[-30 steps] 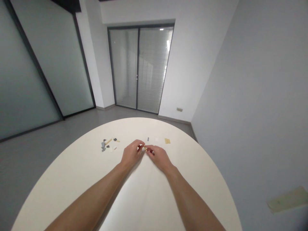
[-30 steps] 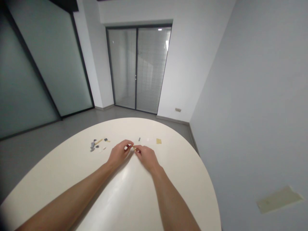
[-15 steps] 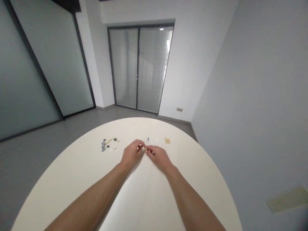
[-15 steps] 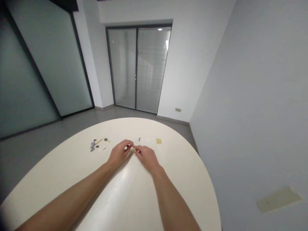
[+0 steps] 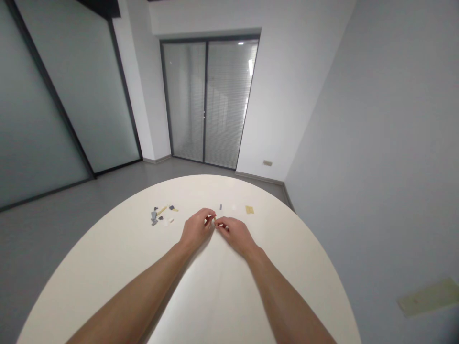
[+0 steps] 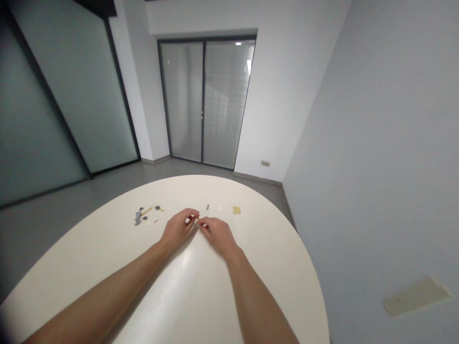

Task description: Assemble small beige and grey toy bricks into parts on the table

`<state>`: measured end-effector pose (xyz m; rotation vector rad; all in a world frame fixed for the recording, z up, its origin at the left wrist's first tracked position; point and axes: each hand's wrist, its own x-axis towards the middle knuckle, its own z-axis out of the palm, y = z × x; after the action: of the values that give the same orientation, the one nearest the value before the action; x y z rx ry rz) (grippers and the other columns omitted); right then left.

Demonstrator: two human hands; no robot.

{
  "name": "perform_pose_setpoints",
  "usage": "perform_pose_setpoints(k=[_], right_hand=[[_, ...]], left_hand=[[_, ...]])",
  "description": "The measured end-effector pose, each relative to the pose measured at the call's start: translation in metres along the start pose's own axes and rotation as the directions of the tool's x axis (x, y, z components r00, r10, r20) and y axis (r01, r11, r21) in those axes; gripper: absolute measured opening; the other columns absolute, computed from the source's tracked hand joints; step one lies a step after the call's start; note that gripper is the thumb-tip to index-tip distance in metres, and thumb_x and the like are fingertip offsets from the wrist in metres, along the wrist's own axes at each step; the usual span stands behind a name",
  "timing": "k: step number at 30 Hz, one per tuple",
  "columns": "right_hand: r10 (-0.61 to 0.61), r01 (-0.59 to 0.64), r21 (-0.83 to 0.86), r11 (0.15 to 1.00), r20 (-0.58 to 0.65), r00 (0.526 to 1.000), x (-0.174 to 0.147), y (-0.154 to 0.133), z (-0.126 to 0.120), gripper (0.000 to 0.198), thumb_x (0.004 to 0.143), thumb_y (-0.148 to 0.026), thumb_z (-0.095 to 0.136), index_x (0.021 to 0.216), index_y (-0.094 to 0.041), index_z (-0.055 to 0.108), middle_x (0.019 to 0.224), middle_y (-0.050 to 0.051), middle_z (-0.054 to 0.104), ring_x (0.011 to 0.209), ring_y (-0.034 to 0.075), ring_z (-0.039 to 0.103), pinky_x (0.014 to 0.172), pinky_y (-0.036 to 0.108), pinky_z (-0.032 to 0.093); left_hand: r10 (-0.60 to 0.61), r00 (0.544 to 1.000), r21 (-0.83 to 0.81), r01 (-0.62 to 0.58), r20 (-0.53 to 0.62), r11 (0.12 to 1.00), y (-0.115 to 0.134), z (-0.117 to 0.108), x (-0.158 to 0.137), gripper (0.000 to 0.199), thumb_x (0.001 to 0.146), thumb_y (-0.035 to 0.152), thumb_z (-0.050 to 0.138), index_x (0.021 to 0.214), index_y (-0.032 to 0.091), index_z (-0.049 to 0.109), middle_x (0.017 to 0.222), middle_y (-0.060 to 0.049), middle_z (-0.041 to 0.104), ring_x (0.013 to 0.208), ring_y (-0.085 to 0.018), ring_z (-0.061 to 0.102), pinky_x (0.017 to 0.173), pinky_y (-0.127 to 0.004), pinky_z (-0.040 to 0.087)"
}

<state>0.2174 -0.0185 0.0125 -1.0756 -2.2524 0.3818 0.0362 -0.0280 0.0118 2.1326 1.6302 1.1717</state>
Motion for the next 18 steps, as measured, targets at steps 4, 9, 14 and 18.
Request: perform_pose_setpoints(k=[4,9,14,18], right_hand=[[-0.03,0.03,0.015,0.999,0.015,0.999,0.0004,-0.0005,-0.0002,0.022,0.094,-0.02,0.055,0.107,-0.028,0.071,0.108,0.0,0.073,0.101,0.016,0.066,0.091,0.028,0.046],[-0.037,0.037,0.019,0.999,0.022,0.999,-0.0001,-0.0025,-0.002,0.023,0.094,-0.02,0.055,0.108,-0.029,0.072,0.111,-0.001,0.073,0.102,0.016,0.066,0.093,0.029,0.046],[-0.038,0.038,0.013,0.999,0.033,0.999,-0.0003,-0.0023,-0.0023,0.024,0.095,-0.021,0.054,0.109,-0.029,0.072,0.11,0.0,0.073,0.103,0.017,0.065,0.094,0.03,0.046],[-0.058,0.058,0.003,0.998,0.032,0.998,0.0001,-0.0002,-0.0011,0.024,0.095,-0.021,0.055,0.11,-0.029,0.072,0.109,-0.001,0.074,0.103,0.016,0.066,0.093,0.028,0.046]], left_hand=[[-0.003,1.0,0.004,0.003,-0.001,1.0,-0.001,0.0013,0.0001,0.022,0.09,0.022,0.049,0.102,0.025,0.067,0.106,-0.002,0.072,0.089,-0.016,0.067,0.081,-0.028,0.05],[-0.012,1.0,0.005,0.012,0.003,1.0,-0.0006,0.0012,0.0003,0.022,0.09,0.023,0.049,0.102,0.025,0.067,0.106,-0.001,0.073,0.09,-0.016,0.067,0.081,-0.028,0.05],[-0.02,1.0,0.002,0.02,0.006,1.0,-0.0011,0.0016,0.0004,0.023,0.09,0.023,0.049,0.103,0.024,0.068,0.106,-0.002,0.073,0.089,-0.017,0.067,0.081,-0.029,0.05],[-0.023,1.0,0.007,0.023,0.01,1.0,-0.0016,0.002,0.0003,0.023,0.09,0.023,0.049,0.104,0.024,0.068,0.106,-0.003,0.073,0.089,-0.017,0.067,0.081,-0.029,0.051]])
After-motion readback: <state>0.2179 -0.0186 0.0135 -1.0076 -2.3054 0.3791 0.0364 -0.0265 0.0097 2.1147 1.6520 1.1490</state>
